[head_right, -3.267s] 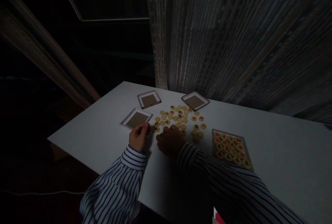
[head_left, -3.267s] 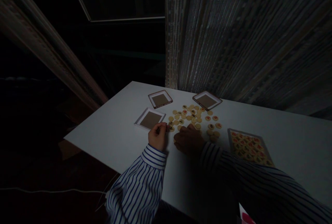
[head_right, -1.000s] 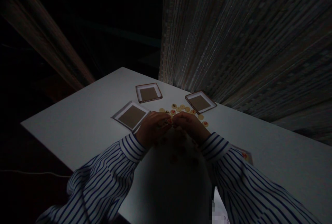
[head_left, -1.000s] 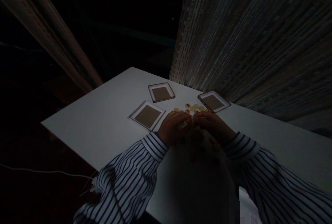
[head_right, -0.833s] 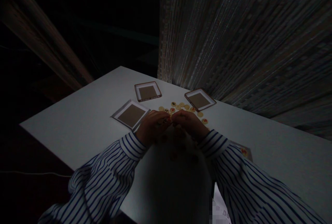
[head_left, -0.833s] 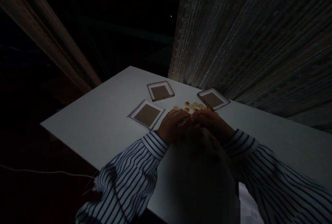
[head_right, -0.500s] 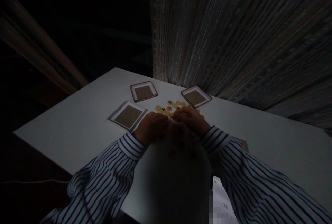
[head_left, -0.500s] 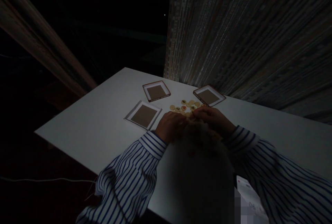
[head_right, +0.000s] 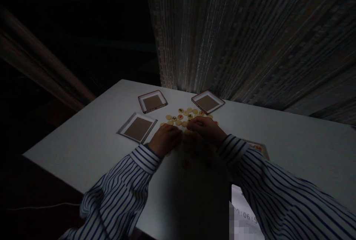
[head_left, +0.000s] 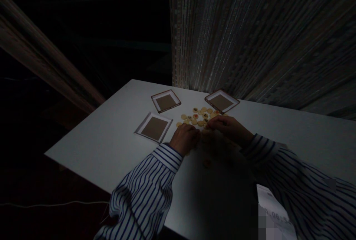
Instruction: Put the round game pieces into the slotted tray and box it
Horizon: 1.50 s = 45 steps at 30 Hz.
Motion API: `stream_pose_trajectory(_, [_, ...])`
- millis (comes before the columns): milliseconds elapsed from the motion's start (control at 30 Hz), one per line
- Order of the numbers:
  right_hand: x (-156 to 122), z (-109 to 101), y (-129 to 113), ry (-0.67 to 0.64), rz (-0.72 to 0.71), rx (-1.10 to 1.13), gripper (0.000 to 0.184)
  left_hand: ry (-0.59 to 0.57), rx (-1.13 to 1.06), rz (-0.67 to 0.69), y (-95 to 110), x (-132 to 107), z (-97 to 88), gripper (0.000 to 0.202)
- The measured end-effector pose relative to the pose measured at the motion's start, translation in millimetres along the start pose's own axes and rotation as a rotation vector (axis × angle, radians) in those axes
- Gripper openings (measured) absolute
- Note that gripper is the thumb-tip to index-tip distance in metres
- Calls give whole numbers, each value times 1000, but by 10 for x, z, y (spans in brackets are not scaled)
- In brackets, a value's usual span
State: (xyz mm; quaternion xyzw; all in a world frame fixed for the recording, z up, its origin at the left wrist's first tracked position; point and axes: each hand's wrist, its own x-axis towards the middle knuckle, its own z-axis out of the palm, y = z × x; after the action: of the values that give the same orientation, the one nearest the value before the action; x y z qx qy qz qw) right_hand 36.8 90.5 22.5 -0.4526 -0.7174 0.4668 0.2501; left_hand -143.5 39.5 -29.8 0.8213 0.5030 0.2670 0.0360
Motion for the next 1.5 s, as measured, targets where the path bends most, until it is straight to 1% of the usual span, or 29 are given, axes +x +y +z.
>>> stream_pose_trajectory(67, [-4,3,9,-1,-4,-2,25,-9,8,-2,10,3,1,18])
stream_pose_trajectory(233, [-20,22,17,7,26,19,24,-84,78,-22,54,11,-40,24])
stream_pose_trajectory(367, [-36,21,-11,2,37,59,23,-101,82,-44,77,17,-60,24])
stream_pose_trajectory(500, [-44,5,-30,-15,30,80,22,-91,55,-49,80,20,-67,23])
stream_pose_trajectory(600, [-48,4,-28,-13,38,95,22,-59,12,-44,62,3,-89,21])
stream_pose_trajectory(733, [-57,8,-25,-1,45,103,23,-12,-19,-94,2,-59,-145,21])
stream_pose_trajectory(867, [-61,6,-34,1,47,89,22,-52,-10,-130,-47,-114,-195,23])
stream_pose_trajectory(1067, [-45,20,-44,-20,59,123,20,-123,4,-135,-33,-110,-239,20])
stream_pose_trajectory(1200, [-39,37,-55,-13,60,86,18,-132,-13,-134,-30,-115,-247,21])
stream_pose_trajectory(1300, [-34,51,-64,-8,68,66,18,-94,-81,-151,-39,-128,-235,22])
stream_pose_trajectory(1367, [-29,60,-64,-11,63,62,19,-15,-184,-190,-41,-131,-223,22])
stream_pose_trajectory(1433, [-25,67,-59,-17,50,62,20,105,-348,-285,-35,-126,-220,21])
stream_pose_trajectory(1500, [-24,74,-54,-27,31,66,22,215,-573,-447,-17,-109,-235,22])
